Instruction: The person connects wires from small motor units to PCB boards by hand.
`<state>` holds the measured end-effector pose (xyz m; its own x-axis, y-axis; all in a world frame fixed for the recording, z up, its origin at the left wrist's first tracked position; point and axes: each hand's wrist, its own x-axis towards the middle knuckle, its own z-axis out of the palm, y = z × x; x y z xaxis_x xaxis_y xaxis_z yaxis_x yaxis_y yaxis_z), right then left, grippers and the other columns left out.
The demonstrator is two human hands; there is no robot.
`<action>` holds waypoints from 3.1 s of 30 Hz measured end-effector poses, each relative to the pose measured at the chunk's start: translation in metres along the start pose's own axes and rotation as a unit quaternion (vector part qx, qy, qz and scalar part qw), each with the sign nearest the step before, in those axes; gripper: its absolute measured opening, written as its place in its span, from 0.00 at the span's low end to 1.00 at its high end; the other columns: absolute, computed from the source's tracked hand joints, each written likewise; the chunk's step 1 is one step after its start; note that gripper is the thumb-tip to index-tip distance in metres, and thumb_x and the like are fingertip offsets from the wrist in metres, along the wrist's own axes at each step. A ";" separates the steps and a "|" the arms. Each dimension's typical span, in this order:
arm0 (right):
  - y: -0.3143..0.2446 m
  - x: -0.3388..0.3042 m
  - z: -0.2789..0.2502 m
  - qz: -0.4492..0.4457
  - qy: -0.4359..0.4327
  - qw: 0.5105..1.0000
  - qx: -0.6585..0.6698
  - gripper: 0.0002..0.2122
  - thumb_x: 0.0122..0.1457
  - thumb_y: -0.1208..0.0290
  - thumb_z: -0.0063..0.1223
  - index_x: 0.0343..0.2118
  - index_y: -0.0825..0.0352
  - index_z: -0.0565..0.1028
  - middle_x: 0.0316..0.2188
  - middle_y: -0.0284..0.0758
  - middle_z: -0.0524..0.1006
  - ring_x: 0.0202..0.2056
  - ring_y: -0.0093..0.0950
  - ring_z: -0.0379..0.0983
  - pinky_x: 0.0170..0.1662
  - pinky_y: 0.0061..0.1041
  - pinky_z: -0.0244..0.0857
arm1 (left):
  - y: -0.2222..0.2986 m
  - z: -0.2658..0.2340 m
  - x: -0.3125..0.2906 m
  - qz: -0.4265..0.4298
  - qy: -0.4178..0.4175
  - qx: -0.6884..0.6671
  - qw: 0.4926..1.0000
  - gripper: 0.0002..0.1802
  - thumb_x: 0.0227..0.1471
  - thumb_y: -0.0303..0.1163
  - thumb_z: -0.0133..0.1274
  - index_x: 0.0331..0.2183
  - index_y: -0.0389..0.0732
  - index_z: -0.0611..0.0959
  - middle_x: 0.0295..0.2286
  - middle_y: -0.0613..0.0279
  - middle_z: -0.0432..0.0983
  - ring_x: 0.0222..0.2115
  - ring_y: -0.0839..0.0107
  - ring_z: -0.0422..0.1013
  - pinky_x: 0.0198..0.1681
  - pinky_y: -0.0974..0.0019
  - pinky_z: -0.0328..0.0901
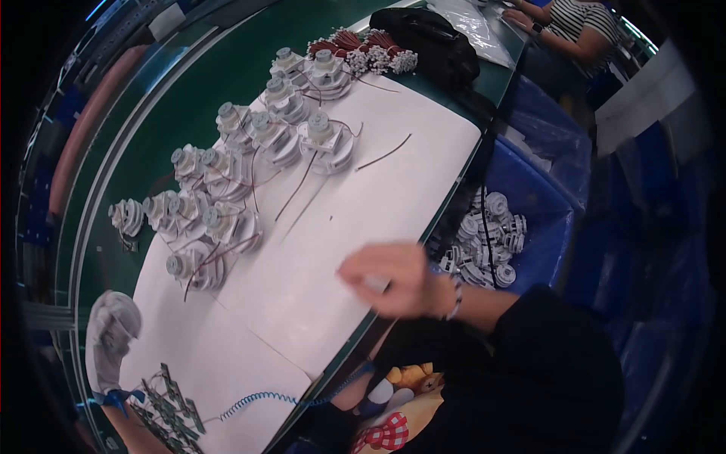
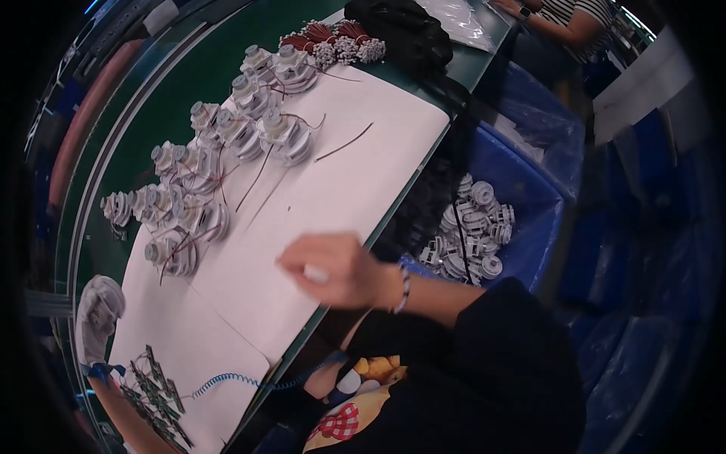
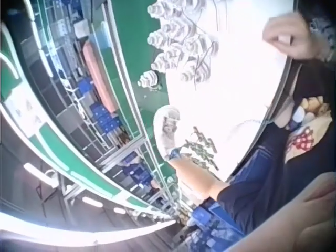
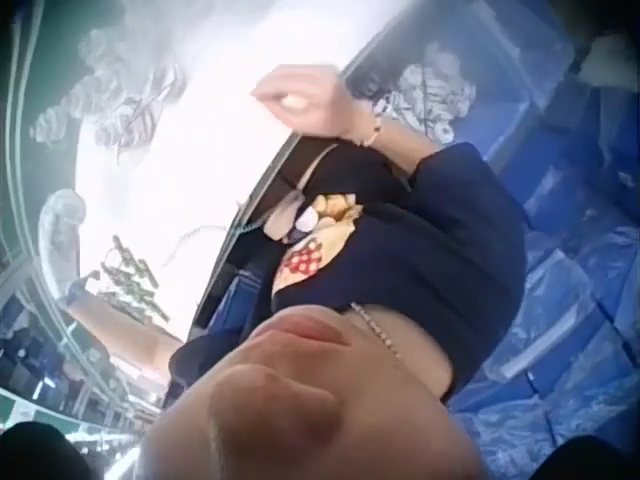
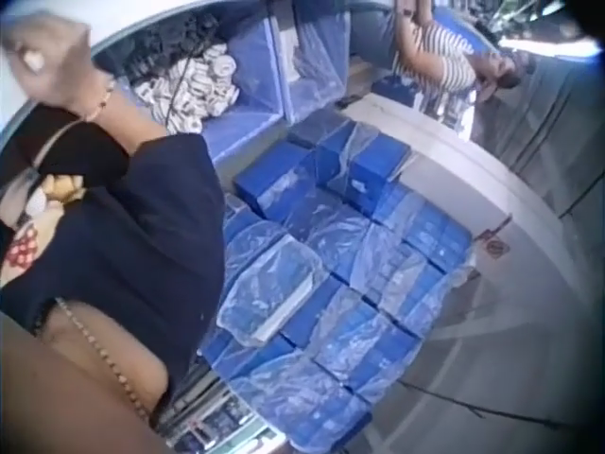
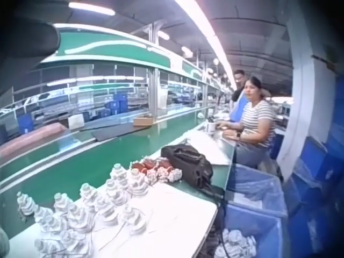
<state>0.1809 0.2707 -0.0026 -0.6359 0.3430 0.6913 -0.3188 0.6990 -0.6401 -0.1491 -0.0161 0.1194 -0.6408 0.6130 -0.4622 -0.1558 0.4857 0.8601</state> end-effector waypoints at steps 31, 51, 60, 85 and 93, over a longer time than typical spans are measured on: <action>-0.046 -0.006 0.051 0.250 -0.268 0.904 0.218 0.03 0.49 0.76 0.54 0.26 0.70 0.75 0.20 0.29 0.73 0.20 0.13 0.66 0.22 0.11 0.60 | -0.158 0.164 -0.084 0.260 0.215 0.001 0.941 0.31 0.42 0.30 0.57 0.49 0.36 0.66 0.41 0.54 0.70 0.41 0.68 0.68 0.42 0.71 0.63; -0.058 -0.004 0.112 0.330 -0.312 0.850 0.268 0.08 0.51 0.70 0.51 0.26 0.71 0.76 0.15 0.28 0.70 0.12 0.11 0.60 0.13 0.09 0.53 | -0.150 0.214 -0.073 0.325 0.316 0.017 0.891 0.30 0.41 0.29 0.59 0.47 0.36 0.67 0.40 0.55 0.70 0.41 0.68 0.67 0.46 0.68 0.61; -0.052 0.002 0.126 0.307 -0.280 0.874 0.251 0.07 0.44 0.75 0.50 0.20 0.74 0.76 0.11 0.28 0.70 0.15 0.13 0.61 0.19 0.13 0.55 | -0.153 0.210 -0.072 0.323 0.293 -0.023 0.900 0.29 0.43 0.27 0.56 0.48 0.37 0.66 0.41 0.56 0.69 0.43 0.68 0.66 0.47 0.68 0.60; -0.055 -0.007 0.131 0.413 -0.235 0.774 0.417 0.09 0.53 0.74 0.45 0.23 0.76 0.72 0.14 0.33 0.70 0.10 0.16 0.64 0.12 0.15 0.60 | -0.155 0.205 -0.071 0.322 0.240 -0.079 0.912 0.30 0.44 0.21 0.53 0.50 0.38 0.64 0.43 0.58 0.67 0.45 0.71 0.63 0.49 0.70 0.58; -0.057 -0.011 0.132 0.411 -0.212 0.782 0.419 0.09 0.54 0.73 0.45 0.26 0.76 0.73 0.14 0.32 0.70 0.10 0.16 0.62 0.12 0.16 0.61 | -0.158 0.207 -0.068 0.332 0.244 -0.071 0.908 0.29 0.44 0.21 0.53 0.50 0.38 0.64 0.44 0.57 0.66 0.45 0.71 0.63 0.49 0.70 0.58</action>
<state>0.1131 0.1441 -0.0183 -0.9868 0.0984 -0.1283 0.0842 -0.3646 -0.9273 0.0749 -0.0055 -0.0299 -0.8806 0.3747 0.2900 0.3141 0.0033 0.9494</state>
